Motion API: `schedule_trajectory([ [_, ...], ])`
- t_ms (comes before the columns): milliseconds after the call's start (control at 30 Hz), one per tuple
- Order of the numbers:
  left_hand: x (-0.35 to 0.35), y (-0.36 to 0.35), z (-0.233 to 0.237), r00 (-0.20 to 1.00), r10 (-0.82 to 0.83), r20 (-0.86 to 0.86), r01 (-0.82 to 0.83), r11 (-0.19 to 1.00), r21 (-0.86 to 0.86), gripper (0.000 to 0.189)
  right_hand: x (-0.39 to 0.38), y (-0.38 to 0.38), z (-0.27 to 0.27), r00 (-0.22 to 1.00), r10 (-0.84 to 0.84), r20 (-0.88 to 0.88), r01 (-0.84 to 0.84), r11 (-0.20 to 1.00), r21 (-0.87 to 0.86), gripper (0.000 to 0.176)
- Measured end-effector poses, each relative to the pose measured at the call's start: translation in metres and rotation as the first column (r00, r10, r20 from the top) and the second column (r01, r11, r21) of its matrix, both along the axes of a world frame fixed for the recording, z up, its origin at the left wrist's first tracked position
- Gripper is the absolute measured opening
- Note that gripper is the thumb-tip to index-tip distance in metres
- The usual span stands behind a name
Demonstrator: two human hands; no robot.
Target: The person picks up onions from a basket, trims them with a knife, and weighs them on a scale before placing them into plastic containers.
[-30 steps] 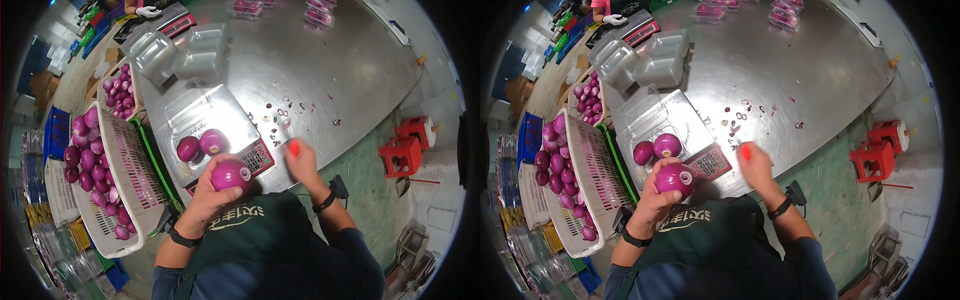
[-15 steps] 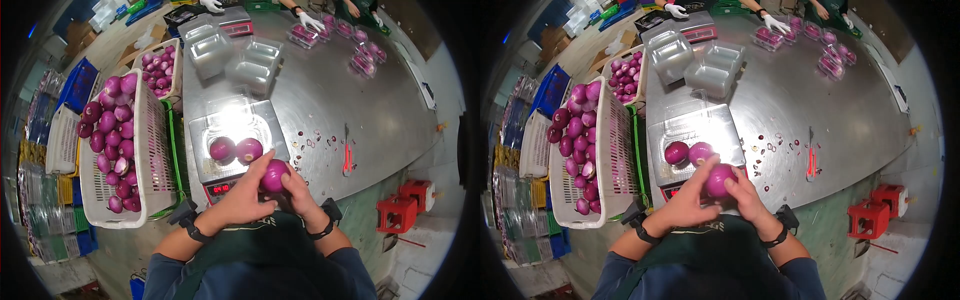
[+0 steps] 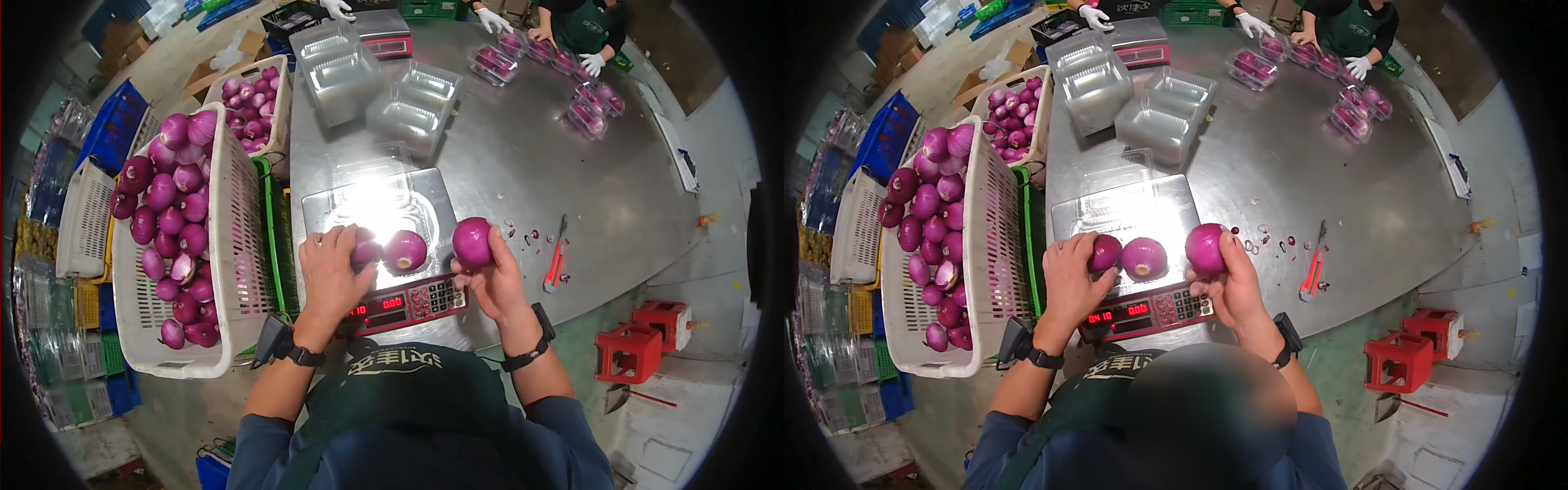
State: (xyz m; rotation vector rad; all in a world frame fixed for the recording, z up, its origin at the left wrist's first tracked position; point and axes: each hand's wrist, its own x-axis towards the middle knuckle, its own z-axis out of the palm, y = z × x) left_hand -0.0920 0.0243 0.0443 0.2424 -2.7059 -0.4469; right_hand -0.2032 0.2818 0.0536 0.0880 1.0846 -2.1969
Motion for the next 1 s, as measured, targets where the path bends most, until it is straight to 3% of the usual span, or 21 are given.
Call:
schedule_trajectory([
  [100,-0.004,-0.005,-0.01,0.997,-0.042,0.065,0.032,0.989,0.147,0.068,-0.009,-0.013,-0.004,1.0,0.011,0.008,-0.011,1.0,0.0,0.037],
  [167,-0.005,-0.007,-0.008,0.997,0.01,0.08,-0.042,0.912,0.407,0.067,-0.014,-0.023,0.0,0.999,-0.005,-0.049,0.006,1.0,0.022,0.039],
  [200,-0.004,-0.009,-0.008,0.997,0.012,0.078,-0.043,0.912,0.408,0.067,-0.015,-0.032,0.005,0.999,-0.002,-0.051,0.004,1.0,0.023,0.039],
  [267,0.0,-0.013,-0.008,0.999,-0.027,-0.03,0.037,0.906,0.422,0.057,-0.018,-0.057,0.015,0.971,-0.044,-0.236,0.097,0.97,0.221,0.04],
  [300,0.001,-0.015,-0.007,0.999,-0.026,-0.031,0.036,0.906,0.422,0.057,-0.023,-0.062,0.012,0.955,-0.004,-0.296,0.062,0.98,0.188,0.044],
  [400,0.007,-0.023,-0.008,0.996,-0.093,0.005,0.08,0.882,0.465,0.056,-0.02,-0.086,0.012,0.811,0.18,-0.557,0.033,0.936,0.351,0.054],
  [433,0.008,-0.026,-0.011,0.994,-0.111,0.005,0.096,0.884,0.457,0.055,-0.022,-0.088,0.014,0.827,0.176,-0.534,0.005,0.947,0.321,0.058],
  [467,0.008,-0.027,-0.013,0.992,-0.128,0.004,0.112,0.887,0.448,0.055,-0.026,-0.097,0.002,0.565,0.396,-0.724,0.144,0.817,0.559,0.06],
  [533,0.009,-0.027,-0.015,0.993,-0.117,0.001,0.104,0.884,0.455,0.053,-0.027,-0.108,0.002,0.368,0.484,-0.794,0.191,0.797,0.574,0.067],
  [567,0.008,-0.027,-0.015,0.994,-0.111,0.0,0.099,0.883,0.46,0.051,-0.029,-0.108,-0.002,0.366,0.486,-0.794,0.189,0.796,0.574,0.067],
  [633,0.006,-0.02,-0.029,0.992,-0.122,-0.035,0.126,0.907,0.402,0.049,-0.032,-0.107,-0.009,0.114,0.542,-0.833,0.213,0.806,0.553,0.063],
  [733,0.006,-0.011,-0.037,0.989,-0.126,-0.07,0.143,0.933,0.33,0.051,-0.029,-0.1,-0.004,-0.001,0.539,-0.842,0.348,0.79,0.505,0.06],
  [767,0.007,-0.009,-0.036,0.996,-0.066,-0.058,0.084,0.911,0.404,0.054,-0.024,-0.092,0.002,0.004,0.543,-0.84,0.351,0.786,0.509,0.06],
  [833,0.006,-0.006,-0.036,0.999,-0.007,-0.042,0.026,0.88,0.474,0.058,-0.014,-0.079,0.016,0.158,0.746,-0.646,0.4,0.55,0.733,0.058],
  [867,0.007,-0.006,-0.039,0.999,0.011,-0.049,0.014,0.88,0.475,0.064,-0.011,-0.076,0.013,0.159,0.747,-0.645,0.4,0.549,0.734,0.058],
  [933,0.007,-0.007,-0.036,0.998,0.021,-0.055,0.008,0.881,0.474,0.07,-0.008,-0.072,0.0,-0.018,0.866,-0.5,0.52,0.435,0.735,0.06],
  [967,0.008,-0.007,-0.032,0.999,0.029,-0.042,-0.005,0.874,0.487,0.072,-0.009,-0.072,-0.012,-0.067,0.797,-0.6,0.559,0.528,0.639,0.063],
  [1000,0.006,-0.007,-0.027,0.999,0.039,-0.028,-0.02,0.866,0.499,0.073,-0.011,-0.071,-0.007,-0.062,0.797,-0.601,0.561,0.526,0.64,0.063],
])
